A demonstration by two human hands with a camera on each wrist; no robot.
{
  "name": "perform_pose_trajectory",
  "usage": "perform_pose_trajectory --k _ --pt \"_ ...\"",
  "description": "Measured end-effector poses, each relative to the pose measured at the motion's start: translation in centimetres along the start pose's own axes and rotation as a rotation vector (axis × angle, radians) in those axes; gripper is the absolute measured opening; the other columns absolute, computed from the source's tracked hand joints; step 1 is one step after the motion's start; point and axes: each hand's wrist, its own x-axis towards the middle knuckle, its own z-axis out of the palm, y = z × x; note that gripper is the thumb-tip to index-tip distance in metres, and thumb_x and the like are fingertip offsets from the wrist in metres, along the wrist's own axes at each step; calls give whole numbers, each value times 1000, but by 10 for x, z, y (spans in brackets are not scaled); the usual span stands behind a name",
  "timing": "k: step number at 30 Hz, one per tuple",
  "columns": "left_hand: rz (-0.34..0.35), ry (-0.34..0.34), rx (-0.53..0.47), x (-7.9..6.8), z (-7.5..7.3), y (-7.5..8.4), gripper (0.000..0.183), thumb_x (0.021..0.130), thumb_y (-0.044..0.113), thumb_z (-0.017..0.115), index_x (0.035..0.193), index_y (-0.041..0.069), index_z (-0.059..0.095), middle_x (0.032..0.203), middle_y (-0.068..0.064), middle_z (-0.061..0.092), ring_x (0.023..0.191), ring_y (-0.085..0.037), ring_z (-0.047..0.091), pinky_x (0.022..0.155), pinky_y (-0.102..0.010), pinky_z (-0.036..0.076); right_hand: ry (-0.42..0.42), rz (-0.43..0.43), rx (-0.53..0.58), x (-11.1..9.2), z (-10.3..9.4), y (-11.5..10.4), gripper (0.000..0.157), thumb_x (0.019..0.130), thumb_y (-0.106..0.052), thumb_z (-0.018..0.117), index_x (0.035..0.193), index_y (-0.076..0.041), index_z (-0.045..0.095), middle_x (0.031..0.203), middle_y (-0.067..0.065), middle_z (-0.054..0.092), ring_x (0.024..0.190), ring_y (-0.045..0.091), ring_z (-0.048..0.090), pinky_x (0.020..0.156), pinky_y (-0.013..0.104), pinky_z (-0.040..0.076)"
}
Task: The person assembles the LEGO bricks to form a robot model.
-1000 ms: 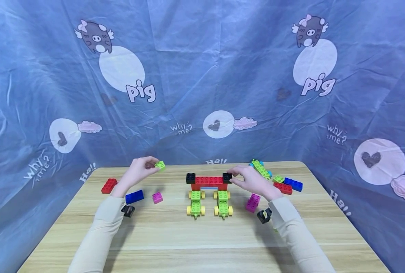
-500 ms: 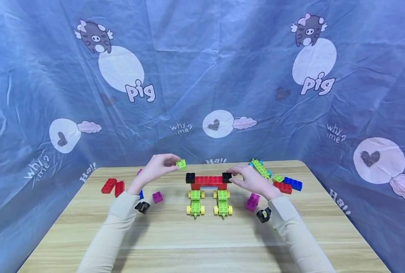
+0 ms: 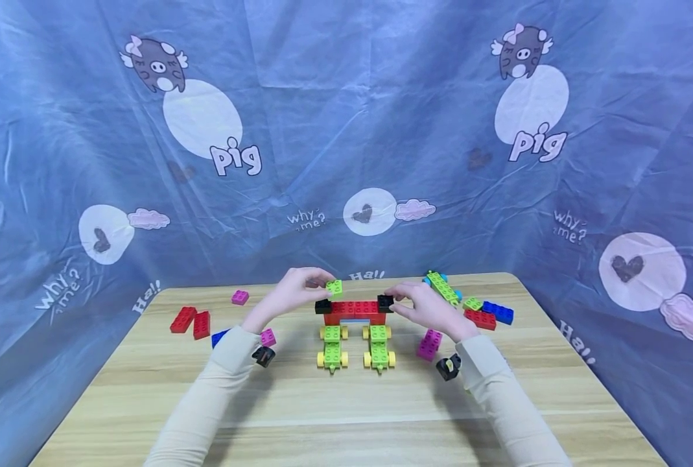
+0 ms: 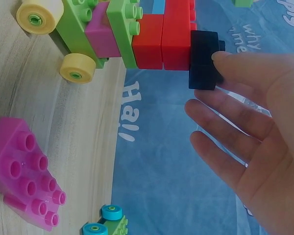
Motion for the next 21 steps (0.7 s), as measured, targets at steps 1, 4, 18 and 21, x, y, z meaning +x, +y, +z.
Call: perform_pose_trajectory --k 1,4,18,21 --pt "5 -3 5 1 2 0 28 83 21 70 109 9 67 105 -4 71 91 -14 66 84 -24 55 -2 0 1 0 0 0 32 89 -23 63 119 -12 63 112 4 68 100 20 64 86 42 54" --pt "10 -11 13 3 7 1 29 83 21 70 110 9 67 106 -5 71 92 -16 67 84 -24 54 -2 2 2 0 1 0 32 89 -23 63 119 -11 63 111 4 68 100 20 64 86 41 54" --pt "-21 -61 -5 7 23 -3 31 84 20 69 113 9 66 113 -7 69 96 -18 66 87 -36 55 21 -37 6 1 2 1 31 87 -21 65 117 -11 64 110 5 69 98 25 65 84 42 54" --pt "-31 -76 7 7 26 -3 31 85 21 69 113 10 66 112 -5 69 95 -15 65 86 -30 55 14 -25 4 1 1 1 31 88 -22 65 117 -12 64 111 5 69 99 24 65 85 42 54"
